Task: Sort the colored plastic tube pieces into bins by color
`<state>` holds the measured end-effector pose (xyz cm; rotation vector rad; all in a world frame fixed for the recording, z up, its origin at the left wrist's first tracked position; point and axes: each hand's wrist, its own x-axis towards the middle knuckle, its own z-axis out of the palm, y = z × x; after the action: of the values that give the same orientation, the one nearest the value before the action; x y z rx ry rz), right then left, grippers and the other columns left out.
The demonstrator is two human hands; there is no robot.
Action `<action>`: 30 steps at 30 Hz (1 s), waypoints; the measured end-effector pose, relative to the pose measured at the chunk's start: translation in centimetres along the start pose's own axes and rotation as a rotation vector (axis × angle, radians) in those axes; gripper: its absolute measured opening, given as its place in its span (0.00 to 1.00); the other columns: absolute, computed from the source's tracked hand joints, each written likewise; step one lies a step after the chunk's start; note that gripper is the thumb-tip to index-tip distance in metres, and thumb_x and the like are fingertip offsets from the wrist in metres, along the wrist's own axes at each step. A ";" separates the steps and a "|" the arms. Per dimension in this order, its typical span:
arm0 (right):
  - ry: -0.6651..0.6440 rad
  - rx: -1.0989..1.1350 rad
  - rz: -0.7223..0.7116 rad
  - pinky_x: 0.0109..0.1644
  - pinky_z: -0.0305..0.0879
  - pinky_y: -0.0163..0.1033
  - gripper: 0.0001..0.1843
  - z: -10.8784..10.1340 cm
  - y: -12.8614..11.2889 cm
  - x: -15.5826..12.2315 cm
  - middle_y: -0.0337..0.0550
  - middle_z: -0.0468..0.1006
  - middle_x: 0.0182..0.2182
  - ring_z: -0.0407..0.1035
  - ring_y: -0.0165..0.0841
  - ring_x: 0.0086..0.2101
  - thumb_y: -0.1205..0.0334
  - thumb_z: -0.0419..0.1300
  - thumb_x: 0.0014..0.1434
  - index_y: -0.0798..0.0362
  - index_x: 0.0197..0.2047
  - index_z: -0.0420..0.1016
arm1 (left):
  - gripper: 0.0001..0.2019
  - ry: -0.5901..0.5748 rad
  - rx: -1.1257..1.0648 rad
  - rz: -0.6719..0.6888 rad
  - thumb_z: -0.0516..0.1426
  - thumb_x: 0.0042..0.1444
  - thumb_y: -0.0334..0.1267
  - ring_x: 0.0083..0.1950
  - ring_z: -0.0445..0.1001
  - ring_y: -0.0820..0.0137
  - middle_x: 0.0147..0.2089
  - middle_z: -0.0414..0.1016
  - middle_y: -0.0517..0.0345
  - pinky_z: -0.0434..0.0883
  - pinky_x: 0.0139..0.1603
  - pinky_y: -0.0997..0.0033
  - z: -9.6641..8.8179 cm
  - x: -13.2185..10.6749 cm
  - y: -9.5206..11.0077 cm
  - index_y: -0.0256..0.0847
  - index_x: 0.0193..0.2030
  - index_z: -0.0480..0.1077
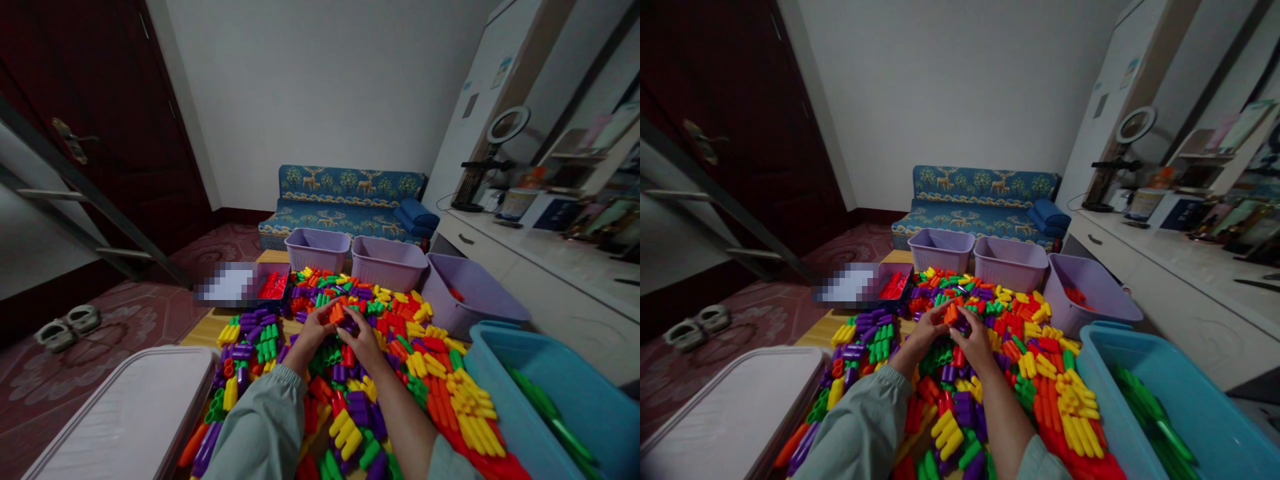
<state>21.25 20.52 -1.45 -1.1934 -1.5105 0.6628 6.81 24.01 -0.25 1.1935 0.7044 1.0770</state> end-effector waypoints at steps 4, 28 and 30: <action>0.098 0.058 0.001 0.61 0.56 0.48 0.21 -0.4 -0.4 0.0 0.46 0.72 0.53 0.63 0.39 0.55 0.53 0.61 0.53 0.49 0.50 0.73 | 0.35 -0.031 -0.034 -0.081 0.62 0.38 0.28 0.38 0.74 0.71 0.50 0.76 0.53 0.69 0.40 0.74 0.2 -0.4 0.1 0.41 0.59 0.67; 0.053 0.205 0.168 0.35 0.73 0.39 0.21 -0.5 -0.2 -0.3 0.46 0.74 0.46 0.73 0.37 0.38 0.55 0.63 0.49 0.50 0.48 0.74 | 0.26 0.116 -0.056 0.009 0.70 0.36 0.42 0.41 0.77 0.64 0.41 0.79 0.48 0.73 0.43 0.68 0.5 -0.3 -1.2 0.33 0.44 0.74; 0.055 0.257 0.229 0.31 0.73 0.38 0.22 -0.3 -0.2 -0.4 0.45 0.76 0.40 0.73 0.35 0.33 0.52 0.64 0.48 0.51 0.46 0.75 | 0.24 0.179 -0.026 0.016 0.70 0.34 0.43 0.37 0.77 0.66 0.37 0.80 0.51 0.73 0.39 0.70 0.4 -0.1 -1.4 0.34 0.39 0.75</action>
<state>21.44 20.01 -1.34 -1.1835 -1.2109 0.9399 7.46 23.73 -1.48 1.0911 0.8172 1.2135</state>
